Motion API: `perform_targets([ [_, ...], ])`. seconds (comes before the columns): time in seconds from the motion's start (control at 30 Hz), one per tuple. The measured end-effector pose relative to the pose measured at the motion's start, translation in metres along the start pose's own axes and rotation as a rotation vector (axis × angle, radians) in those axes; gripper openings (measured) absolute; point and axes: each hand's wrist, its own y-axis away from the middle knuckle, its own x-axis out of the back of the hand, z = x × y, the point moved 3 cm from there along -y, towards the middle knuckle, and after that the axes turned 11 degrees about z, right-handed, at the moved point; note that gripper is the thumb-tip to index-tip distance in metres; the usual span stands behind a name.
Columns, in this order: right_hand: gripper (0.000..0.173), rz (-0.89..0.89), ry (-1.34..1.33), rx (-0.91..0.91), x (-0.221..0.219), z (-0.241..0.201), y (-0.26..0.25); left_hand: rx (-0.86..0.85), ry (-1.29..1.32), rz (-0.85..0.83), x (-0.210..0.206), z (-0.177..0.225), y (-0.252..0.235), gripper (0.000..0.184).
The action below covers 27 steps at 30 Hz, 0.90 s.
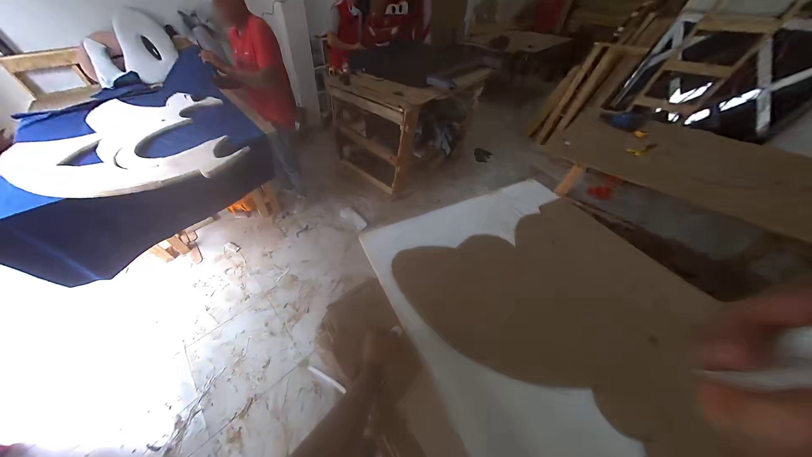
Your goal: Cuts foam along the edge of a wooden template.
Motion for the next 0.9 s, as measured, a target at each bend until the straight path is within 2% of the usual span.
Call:
perform_targets([
  [0.07, 0.067, -0.087, 0.231, -0.155, -0.072, 0.068, 0.010, 0.010, -0.109, -0.029, -0.007, 0.017, -0.032, 0.039],
  [0.1, 0.072, -0.167, 0.361, -0.286, -0.095, 0.111, 0.028, 0.020, -0.175, -0.065, -0.012, 0.020, -0.042, 0.039],
  [0.13, 0.069, -0.269, 0.483, -0.391, -0.105, 0.157, 0.050, 0.026, -0.245, -0.097, -0.017, 0.023, -0.047, 0.040],
  [0.2, 0.057, -0.499, 0.710, -0.450, -0.103, 0.234, 0.092, 0.009, -0.386, -0.138, -0.022, 0.031, -0.048, 0.045],
  [0.3, 0.051, -0.725, 0.895, -0.436, -0.086, 0.288, 0.133, -0.035, -0.519, -0.160, -0.025, 0.048, -0.046, 0.046],
  [0.43, 0.052, -0.840, 0.963, -0.448, -0.078, 0.302, 0.157, -0.021, -0.564, -0.186, -0.015, 0.064, -0.041, 0.038],
  [0.67, 0.050, -0.957, 1.016, -0.427, -0.065, 0.307, 0.168, -0.124, -0.482, -0.202, -0.021, 0.047, -0.059, 0.029],
  [0.9, 0.057, -0.997, 1.090, -0.376, -0.087, 0.312, 0.161, -0.111, -0.457, -0.188, -0.022, 0.045, -0.059, 0.027],
])
